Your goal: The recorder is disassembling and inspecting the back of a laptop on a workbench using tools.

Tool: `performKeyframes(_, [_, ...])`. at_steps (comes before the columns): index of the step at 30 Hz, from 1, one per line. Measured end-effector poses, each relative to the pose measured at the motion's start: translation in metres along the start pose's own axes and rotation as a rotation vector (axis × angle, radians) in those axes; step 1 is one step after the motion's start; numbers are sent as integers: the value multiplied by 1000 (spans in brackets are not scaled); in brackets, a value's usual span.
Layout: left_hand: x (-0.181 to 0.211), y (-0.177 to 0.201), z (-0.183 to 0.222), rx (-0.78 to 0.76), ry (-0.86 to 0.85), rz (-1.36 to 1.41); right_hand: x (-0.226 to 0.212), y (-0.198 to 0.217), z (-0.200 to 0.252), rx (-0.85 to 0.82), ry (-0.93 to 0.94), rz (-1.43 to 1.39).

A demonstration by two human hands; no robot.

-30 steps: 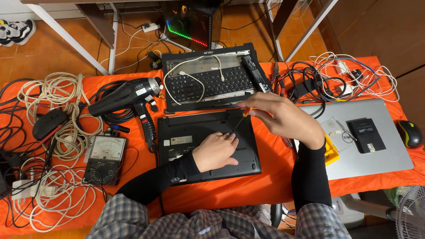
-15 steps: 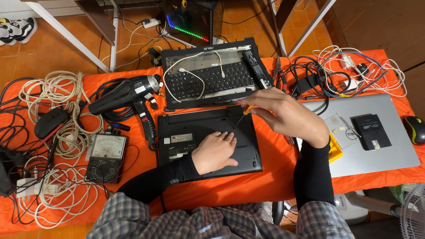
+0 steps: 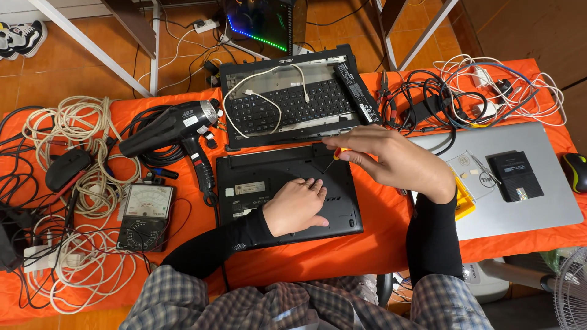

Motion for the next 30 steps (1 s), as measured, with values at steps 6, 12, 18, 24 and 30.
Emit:
performKeyframes(6, [-1,3,0,-3,4,24,-1,0,-2,-64,-18,-49])
performKeyframes(12, [-1,5,-3,12,-6,21,6,-1,1,-35,-56,13])
performKeyframes(18, [-1,4,2,19,18,2,-4,-1,-5,-10,-4,-6])
performKeyframes(24, [-1,-2,-2,29,-7,-15,-3,0,-7,-9,-102,1])
performKeyframes(30, [0,-2,-2,29,1,-19,1,0,-3,33,-43,37])
Point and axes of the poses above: each hand's wrist, its own z-axis away from the middle knuckle, its own y-axis out of the back of the hand, x = y × z, the point moved 7 cm from there along -z, towards the middle knuckle, and after that the axes turned 13 degrees about -y, right-handed, at the moved point
